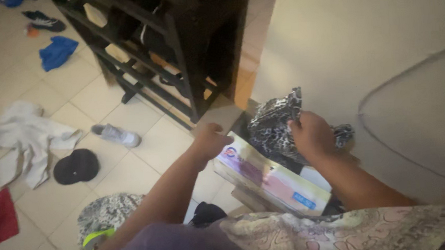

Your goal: The person folds a pair of socks and places them into a bag, then puts a patterned pouch into a box and handles a white purse and a shoe.

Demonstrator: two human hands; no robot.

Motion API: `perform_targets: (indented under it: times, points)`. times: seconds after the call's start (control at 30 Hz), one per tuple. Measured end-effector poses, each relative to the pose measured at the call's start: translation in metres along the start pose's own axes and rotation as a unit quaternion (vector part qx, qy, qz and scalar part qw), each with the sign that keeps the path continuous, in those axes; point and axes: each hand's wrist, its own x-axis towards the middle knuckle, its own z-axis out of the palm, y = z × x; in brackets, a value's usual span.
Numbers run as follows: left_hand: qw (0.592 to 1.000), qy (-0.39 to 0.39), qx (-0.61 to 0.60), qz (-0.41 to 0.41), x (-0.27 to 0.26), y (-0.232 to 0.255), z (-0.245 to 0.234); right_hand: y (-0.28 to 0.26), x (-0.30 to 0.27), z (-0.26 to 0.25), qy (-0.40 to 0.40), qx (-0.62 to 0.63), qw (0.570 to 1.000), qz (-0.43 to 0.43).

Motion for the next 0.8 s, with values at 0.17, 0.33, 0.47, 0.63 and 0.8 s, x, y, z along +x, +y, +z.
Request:
perform_targets:
  times: [0.17, 0.33, 0.47, 0.63, 0.8]
  points:
    - [0.999, -0.007, 0.038, 0.005, -0.003, -0.012, -0.003, 0.018, 0.009, 0.056, 0.039, -0.051, 0.997, -0.038]
    - [0.997, -0.054, 0.057, 0.011, -0.019, -0.019, -0.005, 0.045, 0.028, 0.124, -0.224, -0.086, 0.969, 0.053]
    - [0.996, -0.078, 0.042, -0.022, -0.022, -0.003, -0.013, 0.071, 0.018, 0.145, -0.192, -0.007, 0.981, 0.013]
    - [0.995, -0.097, 0.033, -0.018, -0.007, 0.03, -0.019, 0.091, 0.002, 0.134, -0.281, 0.038, 0.955, 0.091]
    - [0.987, -0.158, -0.022, 0.01, -0.01, 0.057, -0.01, 0.092, -0.018, 0.1, -0.353, 0.195, 0.898, 0.174]
